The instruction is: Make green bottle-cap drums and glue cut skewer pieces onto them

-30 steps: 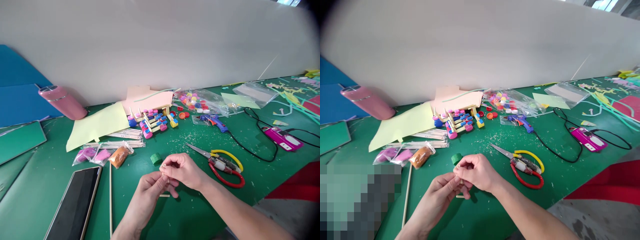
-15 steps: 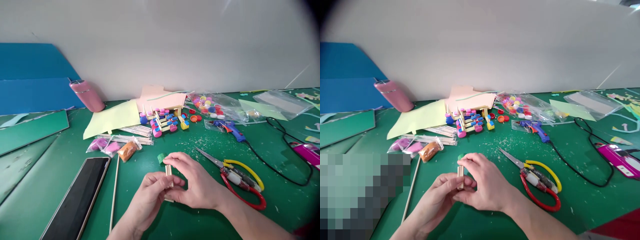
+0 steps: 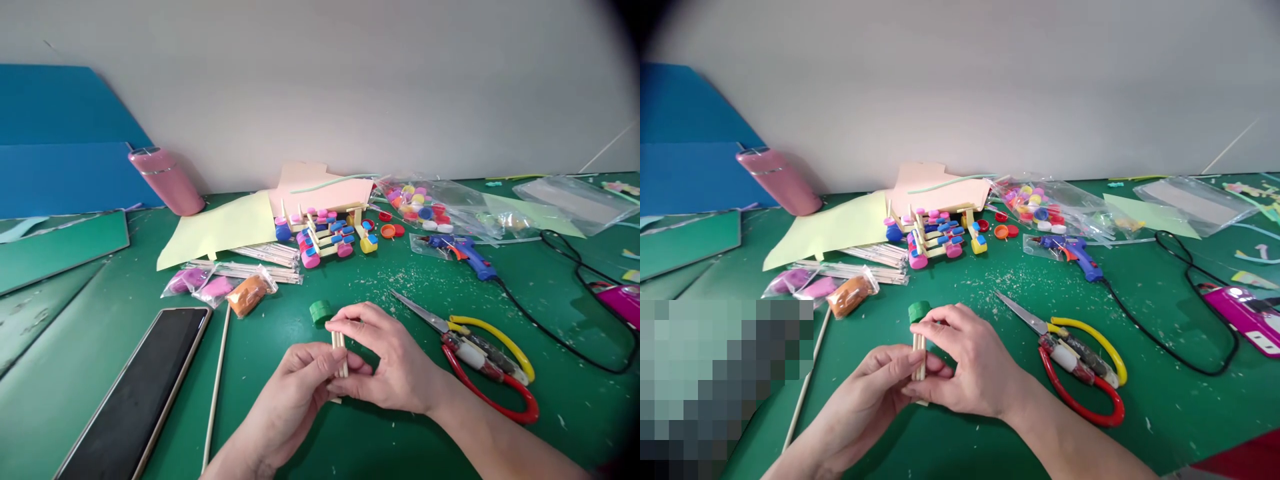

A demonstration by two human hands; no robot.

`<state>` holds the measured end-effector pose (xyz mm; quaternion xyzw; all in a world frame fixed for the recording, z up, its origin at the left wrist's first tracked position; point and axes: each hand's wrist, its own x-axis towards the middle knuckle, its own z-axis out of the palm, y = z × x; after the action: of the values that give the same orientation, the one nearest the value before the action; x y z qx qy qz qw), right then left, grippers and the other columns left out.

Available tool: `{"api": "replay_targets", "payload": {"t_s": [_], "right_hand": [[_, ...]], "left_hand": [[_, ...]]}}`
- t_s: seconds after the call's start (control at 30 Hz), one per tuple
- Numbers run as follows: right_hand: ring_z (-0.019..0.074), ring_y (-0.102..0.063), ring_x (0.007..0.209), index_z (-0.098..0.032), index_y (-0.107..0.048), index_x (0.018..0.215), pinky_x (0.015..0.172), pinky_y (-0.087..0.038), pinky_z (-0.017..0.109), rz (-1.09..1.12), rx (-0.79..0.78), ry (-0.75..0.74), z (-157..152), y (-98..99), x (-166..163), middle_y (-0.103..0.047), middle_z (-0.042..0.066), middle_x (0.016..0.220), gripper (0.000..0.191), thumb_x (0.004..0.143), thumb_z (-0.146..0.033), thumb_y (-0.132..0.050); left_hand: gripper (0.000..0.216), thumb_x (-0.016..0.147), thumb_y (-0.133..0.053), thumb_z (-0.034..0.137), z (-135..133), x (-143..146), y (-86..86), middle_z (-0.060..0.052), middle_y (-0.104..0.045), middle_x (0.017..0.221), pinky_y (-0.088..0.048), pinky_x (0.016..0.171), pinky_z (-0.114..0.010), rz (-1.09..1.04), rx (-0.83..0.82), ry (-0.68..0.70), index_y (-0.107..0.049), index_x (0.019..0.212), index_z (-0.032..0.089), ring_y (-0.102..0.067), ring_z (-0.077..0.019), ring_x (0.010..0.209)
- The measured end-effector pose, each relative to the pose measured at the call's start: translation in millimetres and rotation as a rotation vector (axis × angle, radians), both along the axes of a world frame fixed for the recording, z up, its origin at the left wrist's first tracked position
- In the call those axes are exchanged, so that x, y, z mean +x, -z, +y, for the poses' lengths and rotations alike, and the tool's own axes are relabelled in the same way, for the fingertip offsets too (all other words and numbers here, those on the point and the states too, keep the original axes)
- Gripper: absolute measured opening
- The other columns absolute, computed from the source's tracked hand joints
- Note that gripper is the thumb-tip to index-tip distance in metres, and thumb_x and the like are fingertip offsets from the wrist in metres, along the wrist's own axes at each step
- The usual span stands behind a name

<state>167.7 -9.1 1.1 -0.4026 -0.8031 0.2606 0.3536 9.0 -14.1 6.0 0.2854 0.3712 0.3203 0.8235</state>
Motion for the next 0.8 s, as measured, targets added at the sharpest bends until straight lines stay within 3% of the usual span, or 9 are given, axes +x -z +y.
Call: {"api": "replay_targets", "payload": {"t_s": [0.2,0.5,0.7,0.8], "right_hand": [[0.0189,-0.055,0.097,-0.019,-0.057,0.116,0.085,-0.046,0.029,0.027,-0.033,-0.03,-0.4,3.7,2.7,-0.058,0.007,0.108,0.053,0.069,-0.039,-0.073],[0.0189,-0.057,0.09,-0.021,-0.06,0.109,0.079,-0.048,0.031,0.044,-0.007,-0.015,1.0,3.1,2.2,-0.058,0.006,0.102,0.043,0.07,-0.037,-0.071],[0.0245,-0.05,0.106,-0.022,-0.039,0.132,0.089,-0.045,0.037,-0.074,-0.025,-0.036,-1.7,1.1,3.5,-0.053,0.009,0.118,0.076,0.067,-0.042,-0.073],[0.0241,-0.051,0.104,-0.023,-0.043,0.128,0.087,-0.046,0.036,-0.072,-0.005,-0.036,-3.1,-1.0,3.5,-0.053,0.008,0.116,0.069,0.068,-0.041,-0.072]], "left_hand": [[0.021,0.073,-0.066,0.028,1.9,-1.7,-0.7,-0.008,-0.07,0.066,-0.043,0.064,-0.023,0.019,-0.007,0.028,-0.071,0.061,0.012,-0.058,-0.0141,0.063],[0.016,0.073,-0.068,0.027,0.5,-1.0,-2.8,-0.007,-0.071,0.066,-0.043,0.062,-0.022,0.036,0.015,-0.006,-0.072,0.067,0.012,-0.058,-0.0123,0.061],[0.018,0.071,-0.069,0.029,1.3,-2.1,0.6,-0.01,-0.071,0.067,-0.043,0.055,-0.023,0.064,-0.017,-0.05,-0.072,0.069,0.011,-0.061,-0.0164,0.063],[0.018,0.071,-0.069,0.028,1.9,-2.2,1.2,-0.01,-0.071,0.066,-0.044,0.058,-0.024,0.074,-0.007,-0.053,-0.073,0.067,0.011,-0.061,-0.0166,0.064]]}}
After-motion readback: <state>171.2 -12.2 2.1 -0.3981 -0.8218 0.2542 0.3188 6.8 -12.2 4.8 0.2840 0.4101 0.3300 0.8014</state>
